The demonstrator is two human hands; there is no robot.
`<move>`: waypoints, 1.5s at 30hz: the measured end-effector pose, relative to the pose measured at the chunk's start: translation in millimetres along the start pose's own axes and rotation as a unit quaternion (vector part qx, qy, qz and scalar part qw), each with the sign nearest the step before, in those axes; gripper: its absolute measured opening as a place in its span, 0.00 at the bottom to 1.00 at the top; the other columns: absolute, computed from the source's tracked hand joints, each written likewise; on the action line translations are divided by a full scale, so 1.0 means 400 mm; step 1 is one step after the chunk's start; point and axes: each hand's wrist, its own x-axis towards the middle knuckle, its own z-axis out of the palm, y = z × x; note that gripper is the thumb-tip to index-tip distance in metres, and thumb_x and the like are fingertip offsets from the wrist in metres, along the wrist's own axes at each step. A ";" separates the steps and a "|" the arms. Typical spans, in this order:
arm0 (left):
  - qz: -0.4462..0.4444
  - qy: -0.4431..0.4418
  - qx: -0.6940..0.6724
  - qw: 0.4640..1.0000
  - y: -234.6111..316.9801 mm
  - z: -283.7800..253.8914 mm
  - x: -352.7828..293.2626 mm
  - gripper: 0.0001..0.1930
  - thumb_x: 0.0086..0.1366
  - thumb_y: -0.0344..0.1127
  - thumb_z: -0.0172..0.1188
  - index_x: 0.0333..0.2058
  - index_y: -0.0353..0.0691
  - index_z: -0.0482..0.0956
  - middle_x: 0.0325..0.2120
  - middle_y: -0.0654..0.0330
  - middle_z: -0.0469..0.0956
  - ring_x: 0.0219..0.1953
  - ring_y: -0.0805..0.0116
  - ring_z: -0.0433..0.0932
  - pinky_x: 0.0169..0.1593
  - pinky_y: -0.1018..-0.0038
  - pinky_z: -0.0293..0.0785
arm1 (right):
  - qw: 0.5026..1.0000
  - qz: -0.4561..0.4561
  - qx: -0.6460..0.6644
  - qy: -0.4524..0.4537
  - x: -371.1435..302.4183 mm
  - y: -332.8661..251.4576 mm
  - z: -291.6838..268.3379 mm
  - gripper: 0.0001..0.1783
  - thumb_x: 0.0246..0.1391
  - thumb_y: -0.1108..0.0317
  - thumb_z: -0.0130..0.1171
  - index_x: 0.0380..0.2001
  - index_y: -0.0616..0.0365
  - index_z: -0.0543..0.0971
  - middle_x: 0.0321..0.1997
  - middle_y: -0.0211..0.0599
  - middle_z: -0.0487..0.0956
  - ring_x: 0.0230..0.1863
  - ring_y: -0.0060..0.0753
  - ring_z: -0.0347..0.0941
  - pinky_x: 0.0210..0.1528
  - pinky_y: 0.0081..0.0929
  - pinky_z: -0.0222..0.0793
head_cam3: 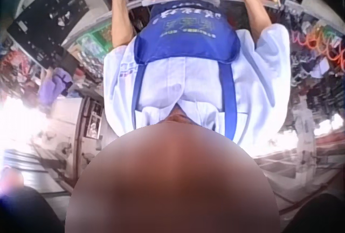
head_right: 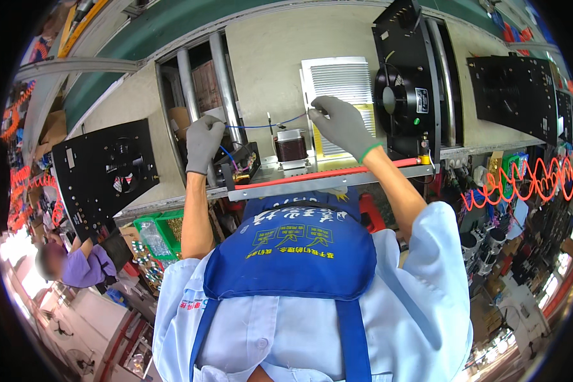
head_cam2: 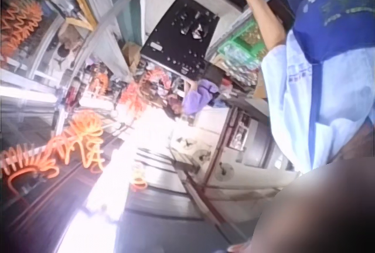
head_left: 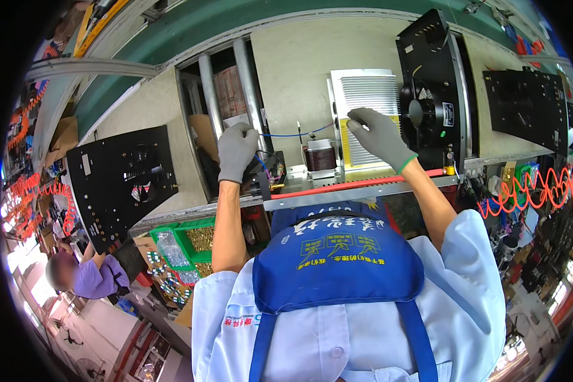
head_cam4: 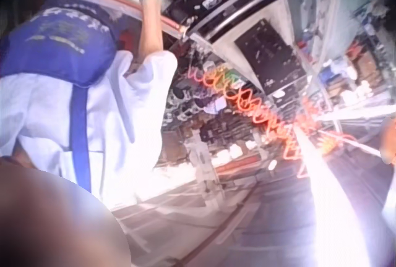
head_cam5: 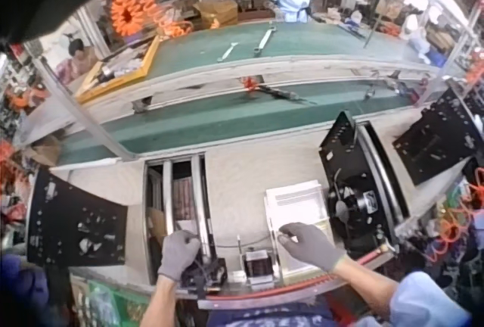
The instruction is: The person assembles electronic components on a workbench, using a power drill to fasten screws into a metal chassis. They handle small parts from green trays and connect wires to a power supply unit, working in a factory setting with other workers visible in the background.
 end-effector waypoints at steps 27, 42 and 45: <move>0.054 -0.162 0.059 0.984 -0.088 0.252 0.252 0.19 0.59 0.42 0.56 0.40 0.37 0.89 0.37 0.41 0.85 0.45 0.43 0.85 0.53 0.59 0.79 | 0.983 -0.102 -0.041 0.150 -0.233 -0.013 0.014 0.08 0.60 0.66 0.61 0.39 0.57 0.82 0.37 0.44 0.83 0.41 0.51 0.80 0.44 0.46 0.75; 0.125 -0.254 0.199 0.938 -0.049 0.174 0.321 0.18 0.60 0.43 0.57 0.39 0.37 0.89 0.37 0.45 0.86 0.43 0.47 0.86 0.52 0.58 0.80 | 0.990 -0.091 -0.010 0.109 -0.235 -0.005 -0.006 0.08 0.60 0.68 0.62 0.41 0.57 0.83 0.39 0.42 0.84 0.42 0.48 0.80 0.45 0.42 0.76; 0.125 -0.274 0.108 0.947 -0.030 0.211 0.308 0.19 0.64 0.44 0.57 0.43 0.36 0.88 0.43 0.45 0.86 0.46 0.50 0.85 0.53 0.61 0.80 | 0.990 -0.098 0.007 0.102 -0.236 -0.005 -0.003 0.08 0.60 0.69 0.62 0.41 0.58 0.83 0.40 0.42 0.84 0.43 0.48 0.80 0.45 0.42 0.76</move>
